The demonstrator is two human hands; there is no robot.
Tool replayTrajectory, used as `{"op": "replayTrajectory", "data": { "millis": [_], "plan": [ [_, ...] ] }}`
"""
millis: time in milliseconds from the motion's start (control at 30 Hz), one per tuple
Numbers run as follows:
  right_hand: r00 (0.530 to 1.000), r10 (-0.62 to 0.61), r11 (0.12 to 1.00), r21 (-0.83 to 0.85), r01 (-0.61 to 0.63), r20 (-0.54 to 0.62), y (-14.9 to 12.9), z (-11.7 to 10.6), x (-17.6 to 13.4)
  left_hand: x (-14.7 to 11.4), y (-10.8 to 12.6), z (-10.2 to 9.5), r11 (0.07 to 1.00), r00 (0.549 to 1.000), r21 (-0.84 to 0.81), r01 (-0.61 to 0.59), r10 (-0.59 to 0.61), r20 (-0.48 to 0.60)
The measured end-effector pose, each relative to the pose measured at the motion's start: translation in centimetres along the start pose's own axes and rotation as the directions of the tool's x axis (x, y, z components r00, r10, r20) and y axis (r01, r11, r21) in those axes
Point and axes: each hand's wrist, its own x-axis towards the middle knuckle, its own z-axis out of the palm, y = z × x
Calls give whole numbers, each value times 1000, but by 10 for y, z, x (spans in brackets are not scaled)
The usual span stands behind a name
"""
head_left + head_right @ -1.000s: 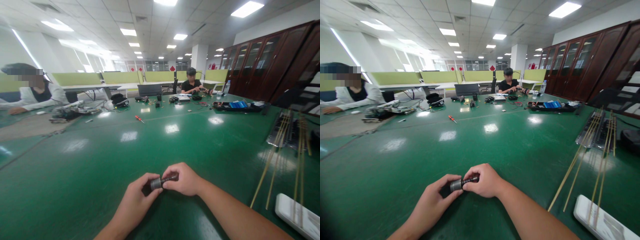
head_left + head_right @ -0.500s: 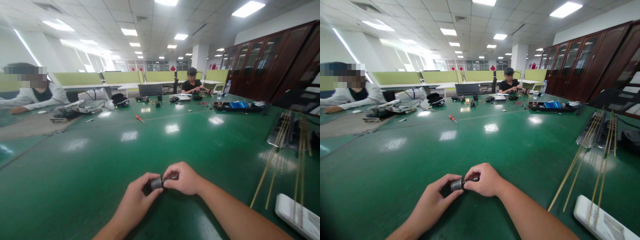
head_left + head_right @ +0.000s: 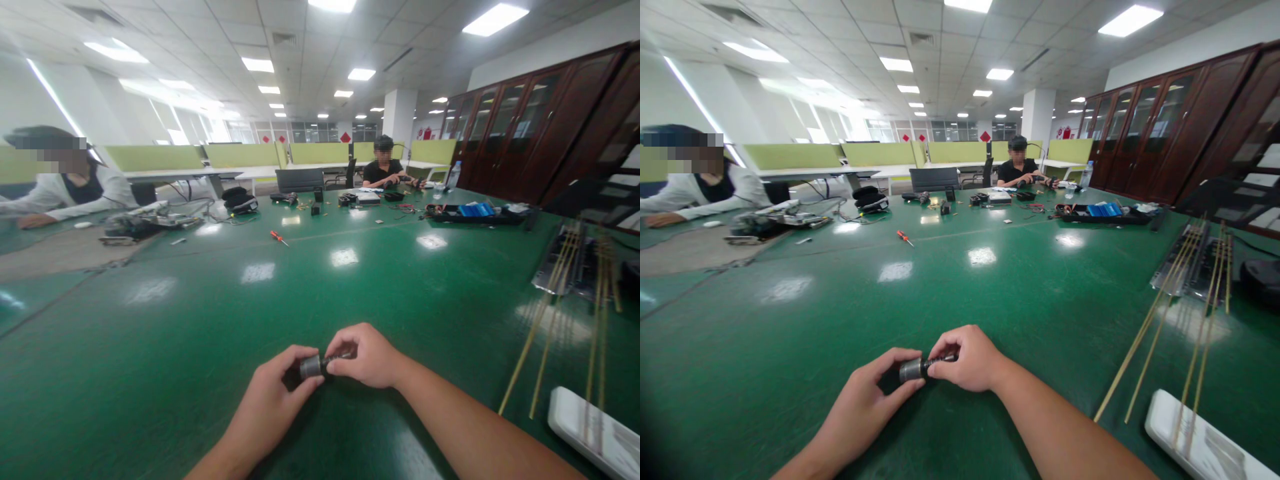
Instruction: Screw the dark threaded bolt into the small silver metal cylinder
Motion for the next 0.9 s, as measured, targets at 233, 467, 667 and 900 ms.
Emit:
{"op": "replayTrajectory", "data": {
  "millis": [233,467,667,900],
  "plan": [
    [1000,7,1000,-8,-7,-2,1,1,0,0,-1,0,1000,1000,-7,5,-6,-3],
    [999,28,1000,8,-28,-19,5,3,1,0,-1,0,1000,1000,-1,12,-12,-2],
    [999,44,999,11,-43,-18,4,3,1,0,-2,1,1000,1000,4,7,-7,-8],
    [999,38,999,7,-38,-18,3,2,1,0,0,0,1000,1000,15,2,-2,-16]
  ]
}}
